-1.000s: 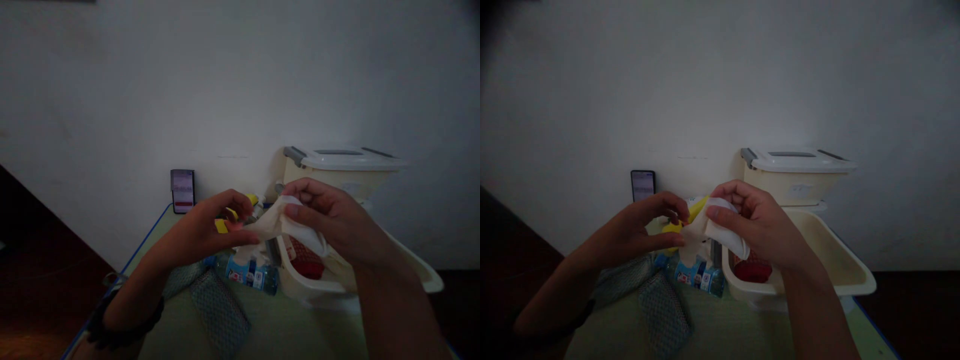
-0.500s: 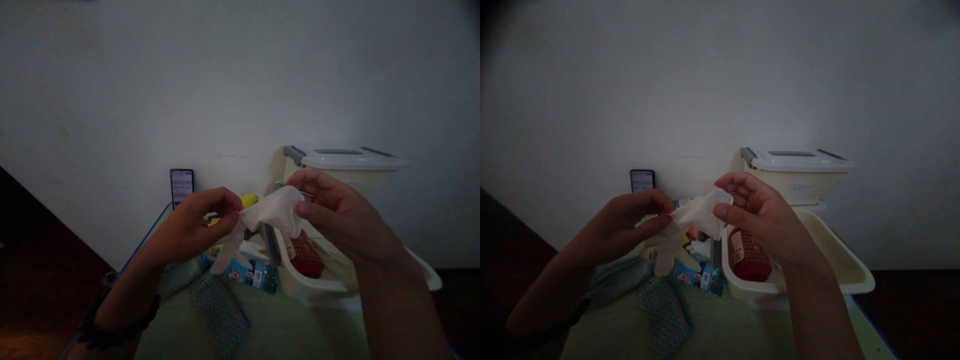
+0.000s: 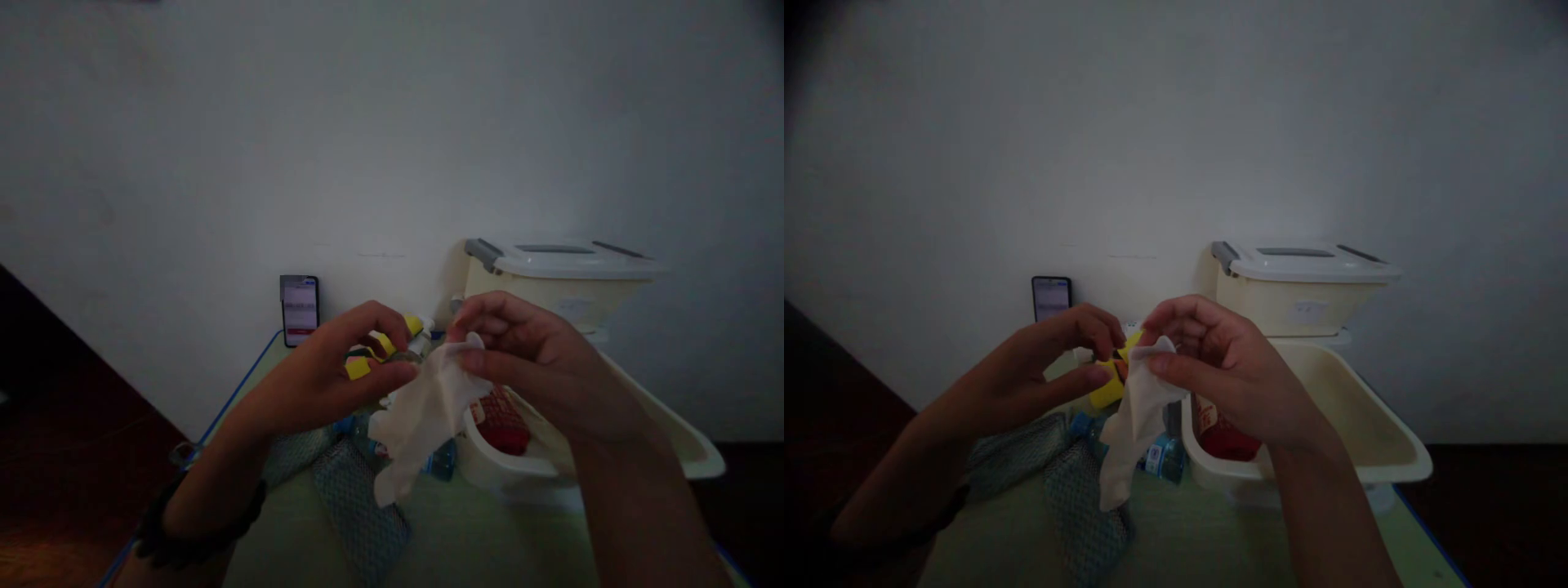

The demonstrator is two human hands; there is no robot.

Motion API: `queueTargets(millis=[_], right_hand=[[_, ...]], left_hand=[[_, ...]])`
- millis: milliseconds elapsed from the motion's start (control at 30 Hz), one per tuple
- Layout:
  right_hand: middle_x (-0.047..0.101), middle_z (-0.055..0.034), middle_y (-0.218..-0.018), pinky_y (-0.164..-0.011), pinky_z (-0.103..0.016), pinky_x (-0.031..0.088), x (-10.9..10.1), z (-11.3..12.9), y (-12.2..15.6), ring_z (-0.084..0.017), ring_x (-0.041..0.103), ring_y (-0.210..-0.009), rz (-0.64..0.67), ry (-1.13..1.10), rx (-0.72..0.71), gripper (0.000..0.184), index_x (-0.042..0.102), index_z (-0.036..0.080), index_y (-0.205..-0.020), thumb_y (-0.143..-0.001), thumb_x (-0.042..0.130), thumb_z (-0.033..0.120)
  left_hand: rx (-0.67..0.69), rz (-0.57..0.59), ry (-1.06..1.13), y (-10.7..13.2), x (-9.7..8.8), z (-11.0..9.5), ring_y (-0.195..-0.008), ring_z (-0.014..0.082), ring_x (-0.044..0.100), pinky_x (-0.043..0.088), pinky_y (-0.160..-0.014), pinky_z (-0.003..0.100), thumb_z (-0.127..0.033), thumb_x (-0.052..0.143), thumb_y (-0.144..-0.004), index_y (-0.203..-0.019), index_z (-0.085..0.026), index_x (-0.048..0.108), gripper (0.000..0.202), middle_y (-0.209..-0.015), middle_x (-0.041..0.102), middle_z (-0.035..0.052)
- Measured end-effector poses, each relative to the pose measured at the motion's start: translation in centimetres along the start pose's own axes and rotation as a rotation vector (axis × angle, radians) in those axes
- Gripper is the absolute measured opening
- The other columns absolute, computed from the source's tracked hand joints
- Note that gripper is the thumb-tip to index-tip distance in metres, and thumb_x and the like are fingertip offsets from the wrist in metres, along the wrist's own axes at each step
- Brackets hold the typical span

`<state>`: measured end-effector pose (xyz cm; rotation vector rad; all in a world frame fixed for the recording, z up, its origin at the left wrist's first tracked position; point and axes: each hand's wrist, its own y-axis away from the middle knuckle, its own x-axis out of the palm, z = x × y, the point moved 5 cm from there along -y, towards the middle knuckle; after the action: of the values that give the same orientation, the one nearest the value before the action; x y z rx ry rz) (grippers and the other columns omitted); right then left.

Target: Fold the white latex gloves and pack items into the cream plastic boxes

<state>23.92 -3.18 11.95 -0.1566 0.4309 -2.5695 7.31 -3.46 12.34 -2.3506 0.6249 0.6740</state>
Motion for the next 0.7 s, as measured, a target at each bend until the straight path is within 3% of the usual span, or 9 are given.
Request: queueTargets(millis=[133, 333, 600, 700], right_hand=[[0.063, 0.0030, -0.087, -0.062, -0.015, 0.049, 0.5, -0.1, 0.0, -0.006, 0.060, -0.074, 0.032, -0.070, 0.016, 0.015, 0.059, 0.021, -0.086, -0.079, 0.064, 0.009], [0.059, 0.0023, -0.083, -0.052, -0.016, 0.044, 0.3, -0.2, -0.2, -0.006, 0.054, -0.062, -0.063, 0.022, 0.039, 0.012, 0.054, 0.022, -0.091, -0.083, 0.061, 0.017], [0.055, 0.0015, -0.078, -0.051, -0.017, 0.045, 1.0, -0.1, 0.2, -0.008, 0.055, -0.063, 0.037, 0.223, 0.128, 0.031, 0.051, 0.020, -0.101, -0.084, 0.056, 0.046], [0.060, -0.0007, -0.089, -0.052, -0.019, 0.048, 1.1, -0.4, 0.2, -0.010, 0.060, -0.065, 0.037, 0.182, 0.177, 0.036, 0.047, 0.022, -0.105, -0.080, 0.062, 0.044]], left_hand=[[-0.022, 0.025, -0.007, 0.1, 0.5, 0.1, -0.091, 0.0153, 0.058, 0.048, -0.078, 0.026, -0.031, 0.063, -0.081, -0.098, -0.018, 0.053, 0.023, -0.098, 0.060, 0.0033], [-0.024, -0.029, -0.066, 0.3, 0.3, -0.3, -0.074, 0.0107, 0.058, 0.047, -0.069, 0.021, -0.029, 0.064, -0.080, -0.081, -0.017, 0.056, 0.014, -0.079, 0.062, -0.0010], [-0.087, -0.143, 0.049, 0.4, -0.4, -0.3, -0.058, 0.0081, 0.053, 0.045, -0.054, 0.018, -0.025, 0.064, -0.079, -0.074, -0.017, 0.055, 0.012, -0.066, 0.057, -0.0027], [-0.144, -0.156, 0.196, 0.5, -0.4, -0.3, -0.053, 0.0073, 0.051, 0.043, -0.047, 0.016, -0.024, 0.065, -0.078, -0.072, -0.018, 0.053, 0.014, -0.061, 0.054, -0.0045]])
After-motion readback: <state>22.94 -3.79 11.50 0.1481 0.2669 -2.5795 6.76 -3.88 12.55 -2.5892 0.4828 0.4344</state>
